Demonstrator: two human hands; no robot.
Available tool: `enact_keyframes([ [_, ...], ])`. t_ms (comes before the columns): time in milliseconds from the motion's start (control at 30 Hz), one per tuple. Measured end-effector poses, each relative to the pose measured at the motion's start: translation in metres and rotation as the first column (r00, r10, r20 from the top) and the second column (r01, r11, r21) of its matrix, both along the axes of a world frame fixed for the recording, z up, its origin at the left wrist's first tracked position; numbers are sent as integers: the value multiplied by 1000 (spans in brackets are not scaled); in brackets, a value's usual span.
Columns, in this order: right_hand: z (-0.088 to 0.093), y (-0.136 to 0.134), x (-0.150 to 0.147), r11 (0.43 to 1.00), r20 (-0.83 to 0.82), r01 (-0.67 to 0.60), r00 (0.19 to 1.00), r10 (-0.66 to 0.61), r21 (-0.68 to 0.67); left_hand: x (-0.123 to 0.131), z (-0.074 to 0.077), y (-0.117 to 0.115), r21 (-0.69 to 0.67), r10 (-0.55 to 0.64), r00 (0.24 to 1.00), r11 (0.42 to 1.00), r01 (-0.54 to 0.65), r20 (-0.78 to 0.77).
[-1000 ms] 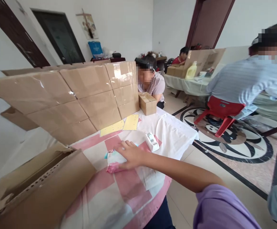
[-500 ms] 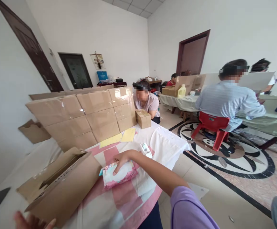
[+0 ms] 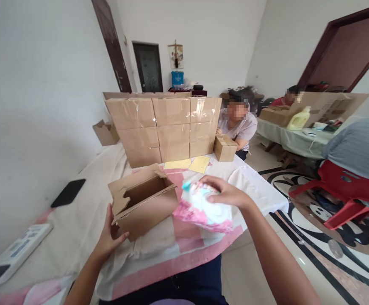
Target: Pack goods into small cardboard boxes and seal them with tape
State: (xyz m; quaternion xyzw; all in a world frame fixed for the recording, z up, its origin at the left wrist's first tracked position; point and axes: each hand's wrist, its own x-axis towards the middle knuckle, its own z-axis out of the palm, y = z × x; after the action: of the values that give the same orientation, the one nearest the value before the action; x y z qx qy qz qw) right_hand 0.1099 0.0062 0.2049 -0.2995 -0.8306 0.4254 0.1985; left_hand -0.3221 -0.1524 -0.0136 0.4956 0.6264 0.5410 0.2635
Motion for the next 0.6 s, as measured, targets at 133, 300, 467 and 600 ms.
enact_keyframes([
  [133, 40, -1, 16, 939, -279, 298, 929, -243, 172, 26, 6, 3, 21, -214, 975, 977, 213, 67],
  [300, 72, 12, -52, 871, -389, 159, 920, 39, 464, 35, -3, 20, 224, -433, 897, 887, 405, 91],
  [467, 55, 20, -146, 839, 301, -276, 943, 142, 469, 32, -9, 22, 240, -444, 894, 876, 419, 62],
  [600, 23, 25, -185, 786, 625, -544, 732, 273, 295, 31, -8, 20, 237, -447, 894, 873, 426, 42],
])
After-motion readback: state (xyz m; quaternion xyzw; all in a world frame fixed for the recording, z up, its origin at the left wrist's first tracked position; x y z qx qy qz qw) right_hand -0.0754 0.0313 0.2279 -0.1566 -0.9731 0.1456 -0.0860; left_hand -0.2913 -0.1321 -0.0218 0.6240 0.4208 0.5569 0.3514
